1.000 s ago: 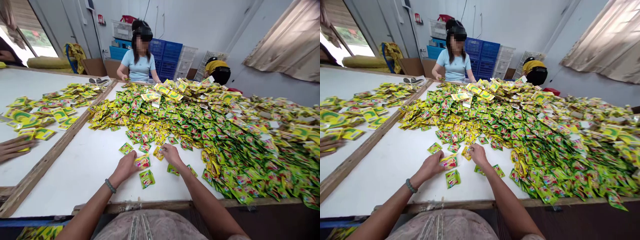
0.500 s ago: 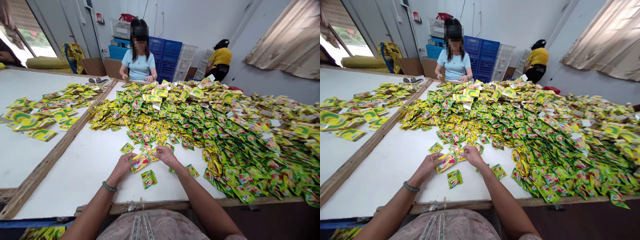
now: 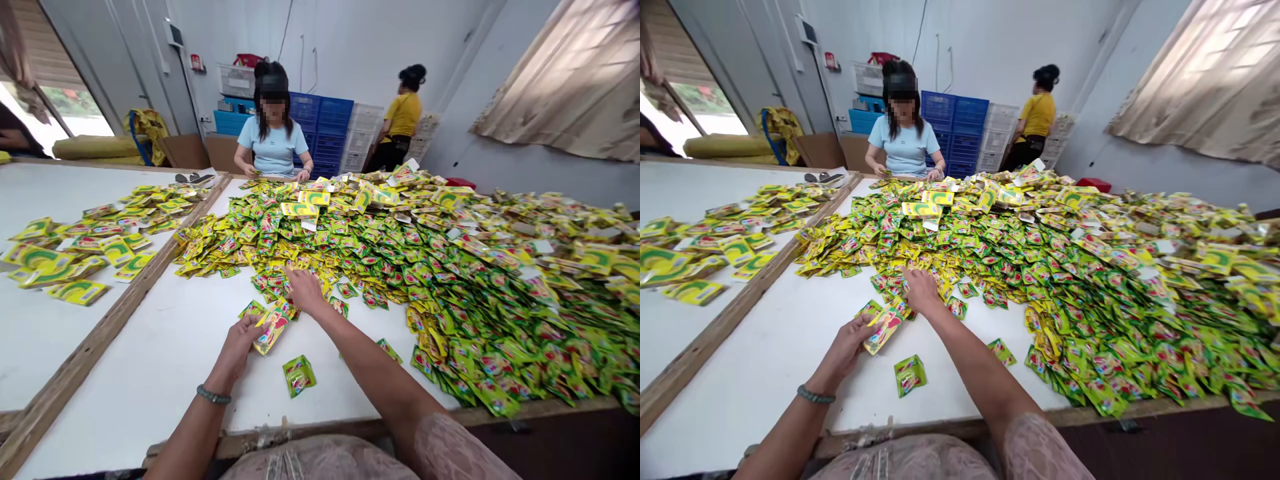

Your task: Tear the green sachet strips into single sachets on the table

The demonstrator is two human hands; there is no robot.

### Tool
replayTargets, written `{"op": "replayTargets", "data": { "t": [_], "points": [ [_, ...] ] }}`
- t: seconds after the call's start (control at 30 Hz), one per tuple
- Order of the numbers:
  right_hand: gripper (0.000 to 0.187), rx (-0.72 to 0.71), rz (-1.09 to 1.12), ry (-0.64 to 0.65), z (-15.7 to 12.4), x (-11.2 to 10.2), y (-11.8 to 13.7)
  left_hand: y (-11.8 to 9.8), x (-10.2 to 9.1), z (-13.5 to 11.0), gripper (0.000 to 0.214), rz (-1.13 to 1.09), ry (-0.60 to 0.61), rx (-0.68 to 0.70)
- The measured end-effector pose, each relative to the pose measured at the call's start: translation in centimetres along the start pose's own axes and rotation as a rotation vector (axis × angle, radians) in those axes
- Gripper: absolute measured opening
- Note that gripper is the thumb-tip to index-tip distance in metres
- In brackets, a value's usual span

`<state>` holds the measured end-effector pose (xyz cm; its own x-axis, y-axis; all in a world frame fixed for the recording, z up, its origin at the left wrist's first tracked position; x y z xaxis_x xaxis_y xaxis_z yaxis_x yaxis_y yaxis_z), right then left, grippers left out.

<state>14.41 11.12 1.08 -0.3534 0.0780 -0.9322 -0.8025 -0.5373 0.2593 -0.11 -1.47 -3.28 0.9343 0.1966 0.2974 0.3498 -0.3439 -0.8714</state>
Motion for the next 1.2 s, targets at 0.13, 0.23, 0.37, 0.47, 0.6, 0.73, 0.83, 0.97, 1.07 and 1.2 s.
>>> {"op": "replayTargets", "data": {
  "t": [0.13,0.23,0.37,0.47,0.6,0.73,0.83,0.97,1.07,1.2],
  "points": [
    [0.013,-0.020,-0.122,0.058,-0.5,1.0,-0.3,-0.3,-0.3,-0.1,0.043,0.018,-0.028,-0.007],
    [0.012,0.078,-0.047,-0.034,-2.2,0.2,-1.5,-0.4,-0.1,0.0,0.043,0.036,-0.032,0.014],
    [0.015,0.263,0.102,-0.164,-4.5,-1.4,-2.8,0.1,-0.1,0.3,0.045,0.059,-0.063,0.031],
    [0.013,0.201,0.145,-0.204,-5.3,-1.9,-2.8,0.4,-0.2,0.5,0.048,0.077,-0.064,0.042],
    [0.018,0.234,0.286,-0.319,-5.5,-2.6,-3.0,0.3,-0.2,0.4,0.047,0.064,-0.022,0.059],
    [0.030,0.310,0.549,-0.178,-5.1,-2.2,-2.2,0.0,0.0,0.2,0.046,0.053,-0.005,0.057],
    [0.035,0.260,0.600,-0.018,-5.0,-1.3,-1.1,-0.2,0.1,0.0,0.044,0.066,0.017,0.066],
    [0.038,0.234,0.586,0.041,-5.3,-1.0,-0.8,-0.3,0.1,-0.2,0.040,0.062,0.066,0.088],
    [0.037,0.205,0.603,0.067,-5.3,-1.2,-0.7,-0.3,0.2,-0.2,0.038,0.031,0.084,0.091],
    [0.034,0.204,0.492,-0.056,-5.5,-1.6,-0.1,-0.4,0.3,-0.1,0.041,-0.018,0.110,0.091]
  ]
}}
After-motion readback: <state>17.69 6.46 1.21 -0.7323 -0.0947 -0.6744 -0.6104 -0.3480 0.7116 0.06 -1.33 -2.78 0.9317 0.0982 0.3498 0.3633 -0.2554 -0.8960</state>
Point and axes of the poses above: each hand's wrist, its own z-axis towards the middle knuckle, its own x-axis out of the palm, y = z × x, the point moved 4 cm from there along z, towards the middle knuckle, and after that the axes turned 3 degrees about y, right-handed, at the moved point
